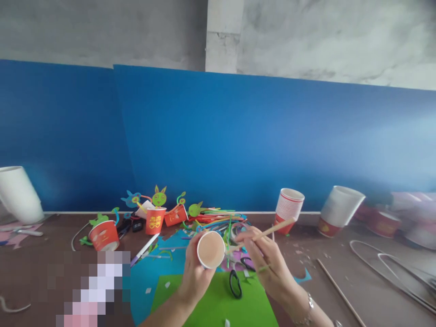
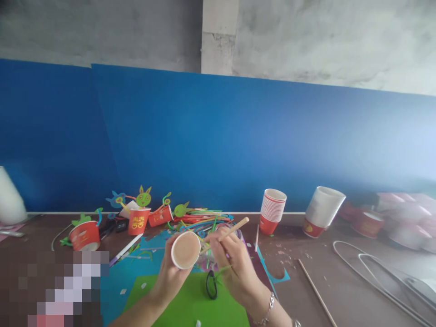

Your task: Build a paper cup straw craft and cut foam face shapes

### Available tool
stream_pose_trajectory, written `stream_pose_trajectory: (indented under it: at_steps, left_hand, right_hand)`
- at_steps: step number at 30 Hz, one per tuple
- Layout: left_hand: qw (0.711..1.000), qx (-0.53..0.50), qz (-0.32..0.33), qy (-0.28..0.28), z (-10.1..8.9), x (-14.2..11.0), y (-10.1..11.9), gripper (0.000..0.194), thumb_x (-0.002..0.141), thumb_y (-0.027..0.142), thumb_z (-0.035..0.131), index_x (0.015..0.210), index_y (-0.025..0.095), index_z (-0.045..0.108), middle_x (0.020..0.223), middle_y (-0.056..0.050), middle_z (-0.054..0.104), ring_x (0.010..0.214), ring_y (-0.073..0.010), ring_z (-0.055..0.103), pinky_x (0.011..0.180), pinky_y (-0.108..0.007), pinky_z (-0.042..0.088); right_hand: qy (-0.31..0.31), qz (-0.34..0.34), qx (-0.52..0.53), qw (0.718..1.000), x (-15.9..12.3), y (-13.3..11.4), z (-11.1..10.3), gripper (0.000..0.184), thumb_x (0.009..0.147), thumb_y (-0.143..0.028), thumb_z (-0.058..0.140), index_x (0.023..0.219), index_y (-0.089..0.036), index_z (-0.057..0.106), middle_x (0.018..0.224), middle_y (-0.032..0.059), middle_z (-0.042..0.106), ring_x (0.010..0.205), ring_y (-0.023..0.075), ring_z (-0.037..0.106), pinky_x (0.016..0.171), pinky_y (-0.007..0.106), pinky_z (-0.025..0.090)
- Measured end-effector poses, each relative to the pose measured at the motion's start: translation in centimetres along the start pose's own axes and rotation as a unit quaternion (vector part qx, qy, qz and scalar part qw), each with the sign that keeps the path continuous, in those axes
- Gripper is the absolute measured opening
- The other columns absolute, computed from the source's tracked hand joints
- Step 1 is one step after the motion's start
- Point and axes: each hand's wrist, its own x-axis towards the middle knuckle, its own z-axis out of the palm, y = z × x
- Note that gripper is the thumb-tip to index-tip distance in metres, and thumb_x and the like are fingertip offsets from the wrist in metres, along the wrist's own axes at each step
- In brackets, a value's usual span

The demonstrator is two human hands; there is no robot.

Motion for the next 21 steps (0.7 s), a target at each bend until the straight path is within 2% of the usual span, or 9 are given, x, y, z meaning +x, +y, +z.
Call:
stream_pose_trajectory:
  at_steps: [3,8,12,21]
  left_hand:
    - [1.0,0.005,0.016,-0.002,0.1,-0.1,0.1,0.057,0.07,0.029,0.072,0.12,0.021,0.047,0.114,-0.012,0.058,0.104,-0.0292,0.058,0.091,-0.044,0.048]
    - [0.999,0.018,0.048,-0.009,0.2,-0.3,0.3,0.059,0.073,0.025,0.07,0.124,0.025,0.04,0.117,-0.011,0.057,0.106,-0.0276,0.058,0.091,-0.042,0.047]
    - [0.997,0.034,0.058,-0.031,0.2,-0.7,0.1,0.059,0.077,0.022,0.066,0.127,0.025,0.035,0.123,-0.013,0.051,0.113,-0.0283,0.053,0.094,-0.043,0.045]
    - [0.999,0.014,0.042,-0.011,0.5,-0.6,0.2,0.055,0.074,0.025,0.068,0.121,0.024,0.04,0.118,-0.012,0.055,0.108,-0.028,0.056,0.091,-0.041,0.047]
  right_hand:
    - [0.014,-0.043,-0.053,0.998,-0.5,0.0,0.6,0.019,0.094,-0.028,0.04,0.09,-0.021,0.056,0.077,0.0037,0.057,0.068,0.0176,0.052,0.064,0.03,0.04]
    - [-0.057,-0.09,-0.116,0.988,-0.6,1.0,1.9,0.013,0.093,-0.019,0.04,0.089,-0.021,0.052,0.082,0.0046,0.058,0.077,0.0191,0.054,0.07,0.032,0.041]
    - [-0.079,-0.096,-0.132,0.983,-0.3,1.4,2.3,0.013,0.091,-0.014,0.04,0.091,-0.021,0.05,0.084,0.0046,0.057,0.079,0.019,0.054,0.069,0.031,0.042]
    - [-0.085,-0.091,-0.149,0.981,-0.3,1.3,2.5,0.014,0.093,-0.017,0.039,0.089,-0.019,0.051,0.083,0.0044,0.058,0.079,0.0186,0.054,0.071,0.031,0.041]
